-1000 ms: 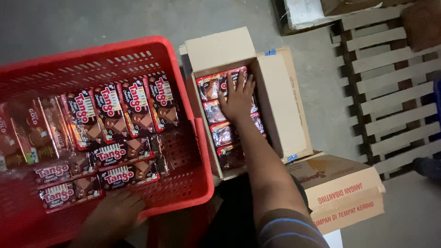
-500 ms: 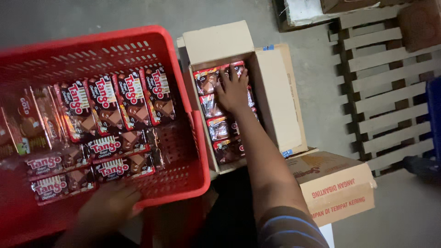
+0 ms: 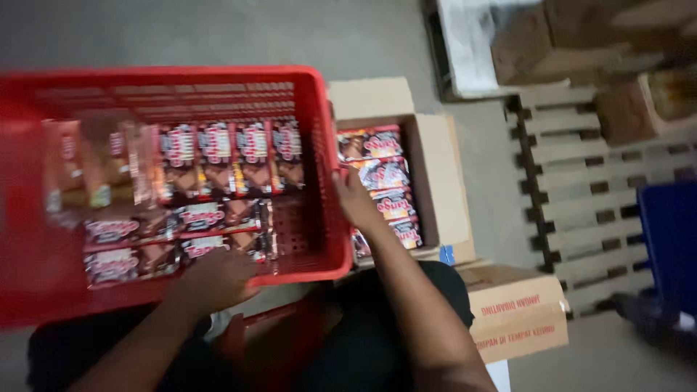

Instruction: The person transfers individually wrapped Tango chocolate bars from a red plastic basket into a cardboard box. The person picks up bars one at a time and places them in rows inside the box, continuing until the basket is empty.

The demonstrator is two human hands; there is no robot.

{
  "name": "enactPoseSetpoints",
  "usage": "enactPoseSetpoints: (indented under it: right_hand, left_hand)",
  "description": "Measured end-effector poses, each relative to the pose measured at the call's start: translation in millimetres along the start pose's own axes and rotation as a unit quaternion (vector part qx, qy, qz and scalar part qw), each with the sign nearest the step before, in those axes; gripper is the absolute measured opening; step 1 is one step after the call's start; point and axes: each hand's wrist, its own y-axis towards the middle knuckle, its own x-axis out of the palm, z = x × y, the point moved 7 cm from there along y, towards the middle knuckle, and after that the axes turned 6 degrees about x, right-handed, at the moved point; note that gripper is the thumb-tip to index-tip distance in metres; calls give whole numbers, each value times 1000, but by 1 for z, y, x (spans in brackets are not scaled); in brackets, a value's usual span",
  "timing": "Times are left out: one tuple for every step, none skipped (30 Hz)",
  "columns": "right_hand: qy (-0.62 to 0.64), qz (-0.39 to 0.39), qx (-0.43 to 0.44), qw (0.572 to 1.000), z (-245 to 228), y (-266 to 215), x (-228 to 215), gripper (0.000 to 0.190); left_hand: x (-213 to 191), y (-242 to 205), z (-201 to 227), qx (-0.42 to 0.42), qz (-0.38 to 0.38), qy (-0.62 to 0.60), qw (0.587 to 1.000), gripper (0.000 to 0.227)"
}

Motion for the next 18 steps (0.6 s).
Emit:
enactPoseSetpoints:
  right_hand:
    - [-5, -7, -13, 1000, -15, -13, 5, 58]
    - [-69, 12, 44, 997, -19, -27, 4, 65]
    - [-133, 32, 101, 986, -22, -41, 2, 76]
    - [-138, 31, 91, 986, -23, -40, 8, 76]
    - [-154, 64, 87, 982, -24, -38, 9, 63]
    - [-171, 106, 85, 976, -24, -37, 1, 51]
    - [-175, 113, 79, 975, -23, -30, 8, 51]
    - [-162, 128, 91, 974, -15, -26, 7, 51]
    - [-149, 142, 103, 973, -6, -21, 3, 51]
    - [-150, 163, 108, 969, -9, -24, -1, 51]
    - [-134, 163, 83, 974, -14, -25, -3, 51]
    - [-119, 158, 54, 979, -23, -23, 0, 51]
    - [-121, 174, 55, 976, -23, -22, -9, 51]
    - [-112, 164, 50, 979, -23, -19, -7, 47]
    - [-103, 154, 45, 982, -23, -16, -4, 43]
    - [-103, 156, 45, 981, -12, -9, -4, 43]
    - [-104, 159, 36, 981, -2, -1, -4, 45]
    - [-107, 159, 22, 981, 4, 13, -3, 46]
  left_hand:
    - [-9, 1, 2, -11, 9, 7, 1000, 29]
    - [-16, 5, 7, -8, 10, -5, 1000, 30]
    - [-24, 9, 11, -4, 10, -16, 1000, 30]
    - [-27, 5, 12, -10, 18, -13, 1000, 30]
    - [-28, 3, 11, -20, 15, -49, 999, 31]
    - [-29, 9, 10, -21, 13, -85, 996, 32]
    - [-37, 5, 14, -16, 22, -82, 996, 32]
    - [-44, 6, 15, -36, 37, -86, 995, 32]
    - [-51, 8, 17, -55, 52, -91, 993, 33]
    - [-59, 9, 22, -33, 56, -92, 994, 33]
    - [-64, 10, 23, -46, 49, -102, 992, 33]
    - [-71, 7, 21, -65, 42, -110, 991, 34]
    - [-70, 12, 23, -49, 47, -109, 992, 34]
    - [-70, 9, 22, -55, 68, -113, 990, 36]
    - [-69, 6, 20, -61, 90, -117, 987, 37]
    - [-65, 5, 20, -58, 89, -117, 987, 37]
    - [-64, 3, 17, -64, 116, -113, 985, 37]
    - [-65, 2, 11, -72, 146, -106, 981, 36]
